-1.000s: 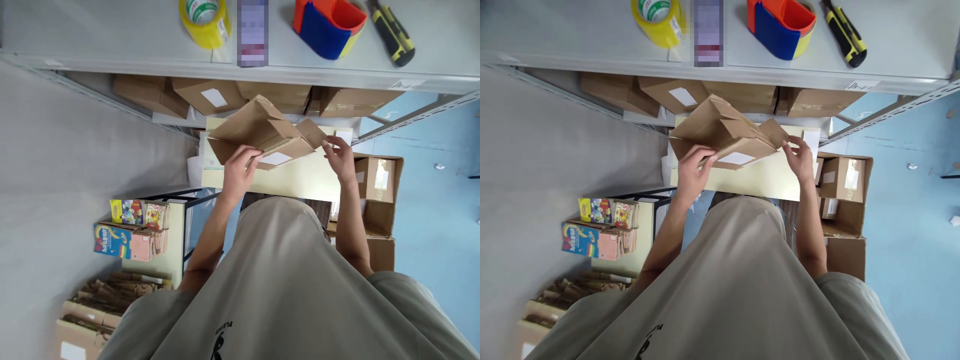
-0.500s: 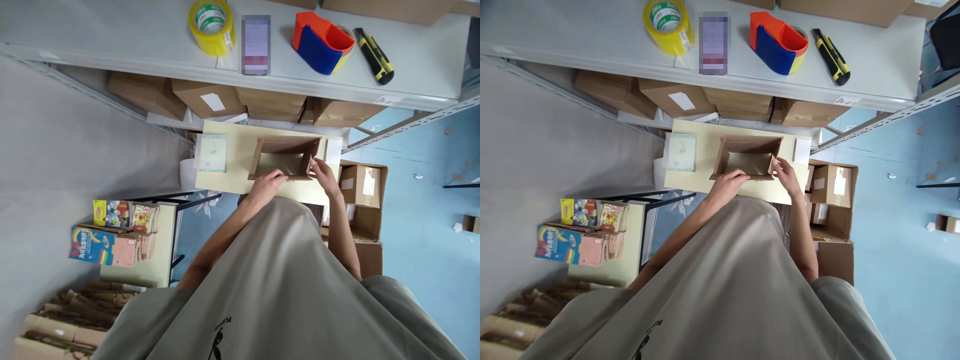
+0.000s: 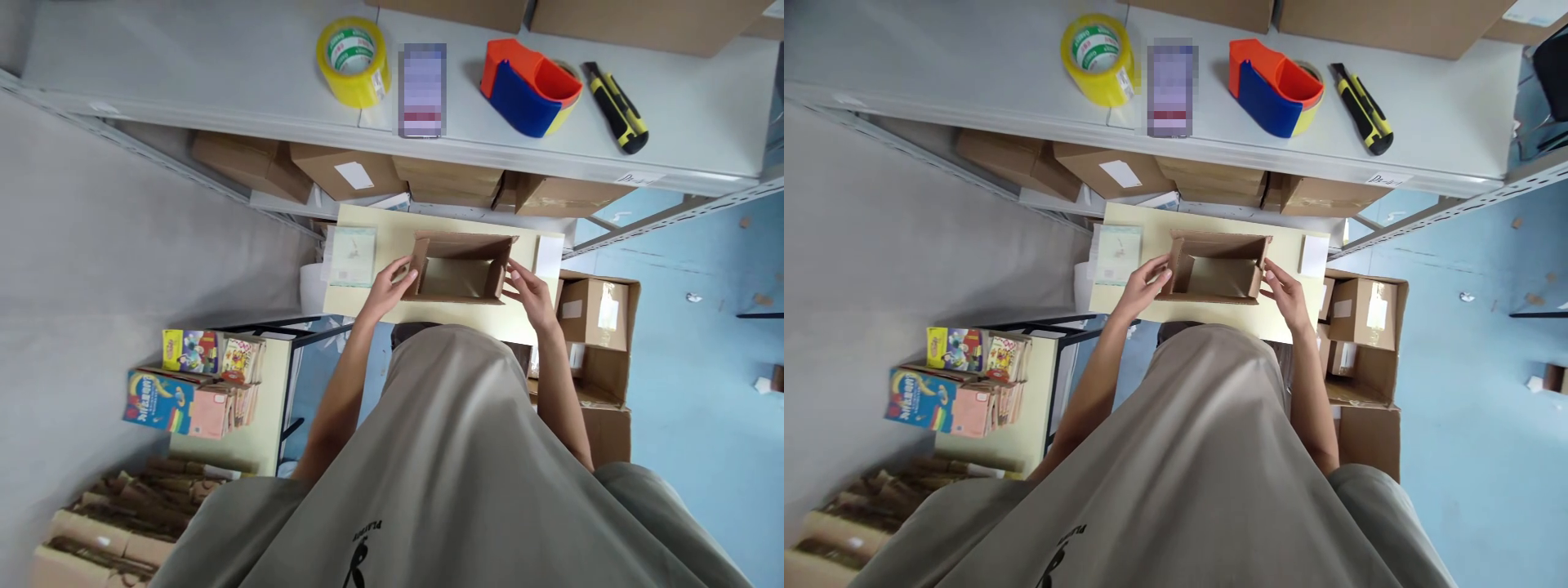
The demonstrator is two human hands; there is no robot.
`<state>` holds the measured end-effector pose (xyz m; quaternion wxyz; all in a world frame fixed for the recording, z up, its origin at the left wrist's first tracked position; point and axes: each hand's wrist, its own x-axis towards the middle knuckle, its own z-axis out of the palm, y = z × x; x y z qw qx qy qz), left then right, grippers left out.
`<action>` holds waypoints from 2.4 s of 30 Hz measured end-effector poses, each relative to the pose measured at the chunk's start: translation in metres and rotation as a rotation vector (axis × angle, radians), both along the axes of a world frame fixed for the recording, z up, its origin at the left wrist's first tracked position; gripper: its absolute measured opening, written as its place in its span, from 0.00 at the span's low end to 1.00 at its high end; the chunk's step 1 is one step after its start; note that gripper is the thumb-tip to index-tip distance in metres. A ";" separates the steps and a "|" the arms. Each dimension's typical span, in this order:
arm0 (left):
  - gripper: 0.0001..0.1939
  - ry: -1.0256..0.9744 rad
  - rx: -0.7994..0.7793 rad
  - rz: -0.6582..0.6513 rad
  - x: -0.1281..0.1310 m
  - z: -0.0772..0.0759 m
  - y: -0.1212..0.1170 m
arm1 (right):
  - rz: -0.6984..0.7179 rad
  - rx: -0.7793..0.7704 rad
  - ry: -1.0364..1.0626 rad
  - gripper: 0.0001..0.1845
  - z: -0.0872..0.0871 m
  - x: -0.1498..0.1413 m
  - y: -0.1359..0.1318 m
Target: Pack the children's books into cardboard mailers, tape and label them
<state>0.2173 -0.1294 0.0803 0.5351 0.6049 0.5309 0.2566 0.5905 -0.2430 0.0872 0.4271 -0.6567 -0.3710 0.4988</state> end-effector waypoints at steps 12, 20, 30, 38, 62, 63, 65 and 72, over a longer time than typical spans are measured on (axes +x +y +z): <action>0.25 0.073 0.112 -0.044 0.008 -0.006 -0.012 | 0.039 0.034 -0.089 0.43 -0.007 0.004 -0.002; 0.23 0.039 0.046 -0.058 -0.003 -0.017 -0.013 | -0.008 0.102 -0.217 0.35 -0.023 -0.004 0.003; 0.51 -0.205 -0.169 -0.263 -0.032 -0.007 -0.028 | 0.385 0.019 0.074 0.56 0.001 0.033 -0.019; 0.43 -0.006 -0.034 0.035 -0.010 -0.020 -0.027 | 0.152 0.070 -0.157 0.41 -0.011 0.006 -0.010; 0.09 0.128 0.288 0.110 0.022 -0.020 0.002 | 0.046 0.214 -0.319 0.33 -0.022 0.002 0.022; 0.10 0.087 0.292 0.144 0.024 -0.025 0.003 | 0.024 0.223 -0.330 0.33 -0.026 0.002 0.026; 0.15 0.005 0.255 0.209 0.029 -0.036 0.005 | -0.022 0.226 -0.348 0.33 -0.035 0.000 0.033; 0.40 -0.428 -0.284 0.417 0.031 -0.078 0.007 | -0.163 0.063 -0.223 0.52 -0.065 0.004 0.030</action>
